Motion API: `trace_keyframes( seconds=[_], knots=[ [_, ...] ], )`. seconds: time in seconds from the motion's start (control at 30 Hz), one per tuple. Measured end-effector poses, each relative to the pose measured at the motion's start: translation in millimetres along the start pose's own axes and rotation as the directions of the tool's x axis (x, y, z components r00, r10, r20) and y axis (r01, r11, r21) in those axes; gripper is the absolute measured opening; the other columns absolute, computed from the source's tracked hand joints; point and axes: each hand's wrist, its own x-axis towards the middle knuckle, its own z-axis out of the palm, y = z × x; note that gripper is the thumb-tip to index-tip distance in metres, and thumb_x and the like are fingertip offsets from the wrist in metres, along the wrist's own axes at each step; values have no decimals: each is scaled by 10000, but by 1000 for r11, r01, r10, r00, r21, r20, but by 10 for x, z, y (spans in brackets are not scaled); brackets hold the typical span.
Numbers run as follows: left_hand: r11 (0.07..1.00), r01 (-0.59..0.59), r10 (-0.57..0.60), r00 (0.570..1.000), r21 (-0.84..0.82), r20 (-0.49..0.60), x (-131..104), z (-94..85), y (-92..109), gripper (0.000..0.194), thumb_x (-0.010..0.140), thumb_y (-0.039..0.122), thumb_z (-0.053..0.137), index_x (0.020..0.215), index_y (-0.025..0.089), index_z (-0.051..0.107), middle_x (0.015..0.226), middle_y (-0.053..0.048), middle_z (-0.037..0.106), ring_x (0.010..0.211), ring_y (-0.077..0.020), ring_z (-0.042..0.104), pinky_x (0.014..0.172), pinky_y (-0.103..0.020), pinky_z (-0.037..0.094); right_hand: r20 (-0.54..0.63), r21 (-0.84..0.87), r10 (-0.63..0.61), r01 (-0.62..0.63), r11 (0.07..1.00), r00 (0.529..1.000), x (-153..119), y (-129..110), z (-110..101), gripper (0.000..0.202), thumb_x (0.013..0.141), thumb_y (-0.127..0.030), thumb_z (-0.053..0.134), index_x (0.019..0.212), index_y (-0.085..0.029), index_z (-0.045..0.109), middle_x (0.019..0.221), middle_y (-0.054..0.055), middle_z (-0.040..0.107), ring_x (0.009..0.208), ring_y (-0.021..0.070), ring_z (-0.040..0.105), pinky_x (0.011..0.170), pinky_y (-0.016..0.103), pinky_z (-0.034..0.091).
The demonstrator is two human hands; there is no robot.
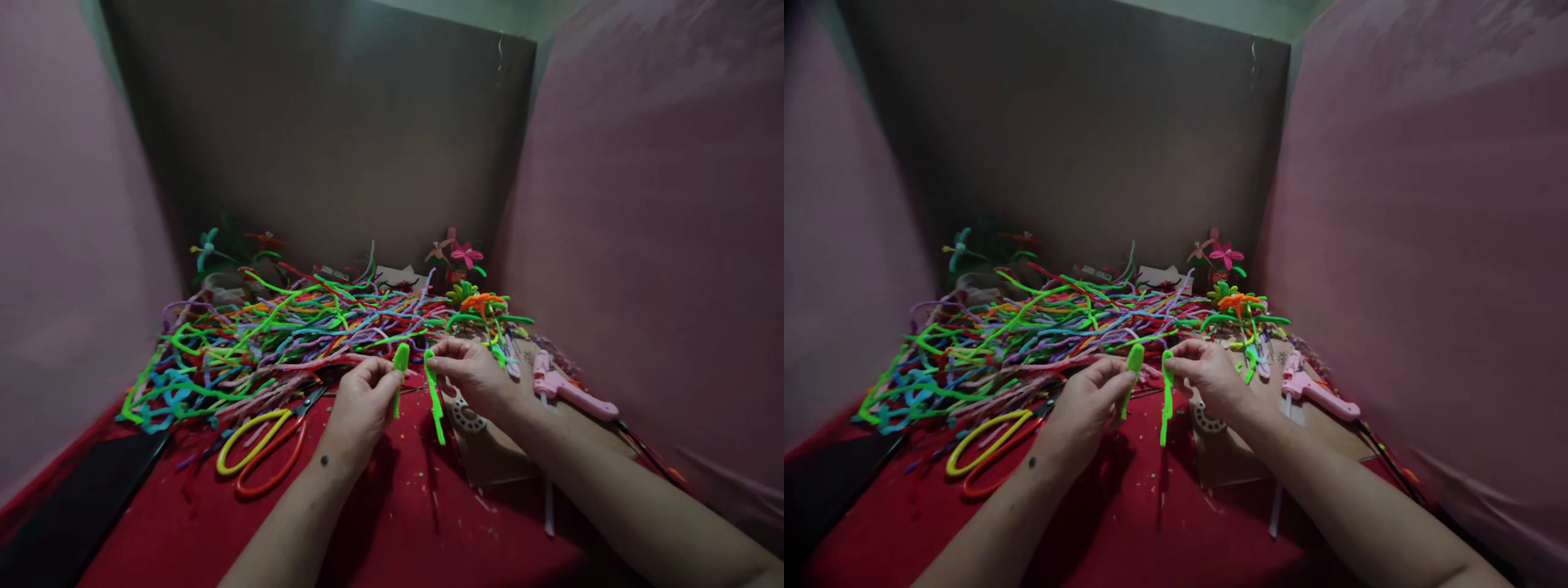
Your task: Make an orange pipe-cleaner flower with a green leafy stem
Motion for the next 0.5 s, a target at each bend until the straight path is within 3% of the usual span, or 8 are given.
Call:
trace_keyframes(
  seconds=[0.13,0.27,0.5],
  knots=[
    [993,15,-18,1000,115,24,-52,98,-48,207,671,316,619,598,182,478,409,97,402,303,-41,314,327,-165,245,-47,34,-39,41,999,998,-108,-20,27,176,669,-273,683,708,-141,574,491,-66,504,369,39,384,365,180,273],
    [989,31,-34,999,144,18,-53,139,-75,200,674,288,608,583,186,463,413,92,403,310,-47,330,323,-165,266,-97,-16,-96,94,995,991,-192,-111,69,161,676,-271,678,712,-153,575,502,-68,510,392,47,410,382,186,306],
    [988,42,-48,998,147,35,-65,163,-49,169,672,277,604,600,186,480,427,76,431,315,-58,346,312,-172,286,-48,-95,-126,121,988,991,-226,-62,66,112,743,-268,608,750,-164,566,542,-64,497,392,50,403,379,193,332]
  ],
)
